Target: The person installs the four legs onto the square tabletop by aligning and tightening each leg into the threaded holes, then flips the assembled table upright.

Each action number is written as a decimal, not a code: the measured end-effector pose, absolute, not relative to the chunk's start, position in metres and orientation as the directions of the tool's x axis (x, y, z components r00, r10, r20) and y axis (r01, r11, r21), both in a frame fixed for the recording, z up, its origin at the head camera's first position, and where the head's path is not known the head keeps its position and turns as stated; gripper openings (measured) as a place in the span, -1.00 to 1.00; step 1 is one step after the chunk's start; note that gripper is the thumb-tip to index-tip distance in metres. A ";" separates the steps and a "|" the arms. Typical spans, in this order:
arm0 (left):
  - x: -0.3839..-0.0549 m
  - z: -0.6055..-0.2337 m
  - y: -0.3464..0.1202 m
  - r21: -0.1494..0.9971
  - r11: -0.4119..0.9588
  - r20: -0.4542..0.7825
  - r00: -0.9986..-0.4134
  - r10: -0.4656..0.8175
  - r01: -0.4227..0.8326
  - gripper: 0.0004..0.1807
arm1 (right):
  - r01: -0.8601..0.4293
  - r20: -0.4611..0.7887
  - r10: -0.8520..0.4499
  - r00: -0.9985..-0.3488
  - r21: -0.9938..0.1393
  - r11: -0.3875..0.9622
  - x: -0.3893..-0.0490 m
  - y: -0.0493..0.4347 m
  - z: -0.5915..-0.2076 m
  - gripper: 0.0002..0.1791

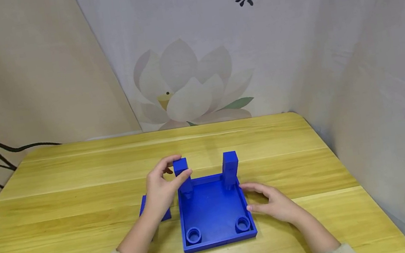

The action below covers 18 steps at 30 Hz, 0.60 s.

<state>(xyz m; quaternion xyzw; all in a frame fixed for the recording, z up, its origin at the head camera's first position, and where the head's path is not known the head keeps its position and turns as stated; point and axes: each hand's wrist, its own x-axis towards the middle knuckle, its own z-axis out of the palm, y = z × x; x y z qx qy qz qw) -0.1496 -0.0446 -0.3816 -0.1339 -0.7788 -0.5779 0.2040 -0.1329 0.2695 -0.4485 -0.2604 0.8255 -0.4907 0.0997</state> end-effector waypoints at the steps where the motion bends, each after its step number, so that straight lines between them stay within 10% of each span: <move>1: -0.149 -0.382 -0.044 0.845 0.301 0.472 -0.881 -0.033 0.442 -0.58 | -0.333 0.093 -0.529 -0.844 -0.862 0.381 -0.133 0.270 -0.449 -0.42; 18: -0.150 -0.379 -0.047 0.833 0.301 0.476 -0.879 0.039 0.465 -0.62 | -0.334 0.094 -0.530 -0.843 -0.864 0.378 -0.133 0.269 -0.449 -0.43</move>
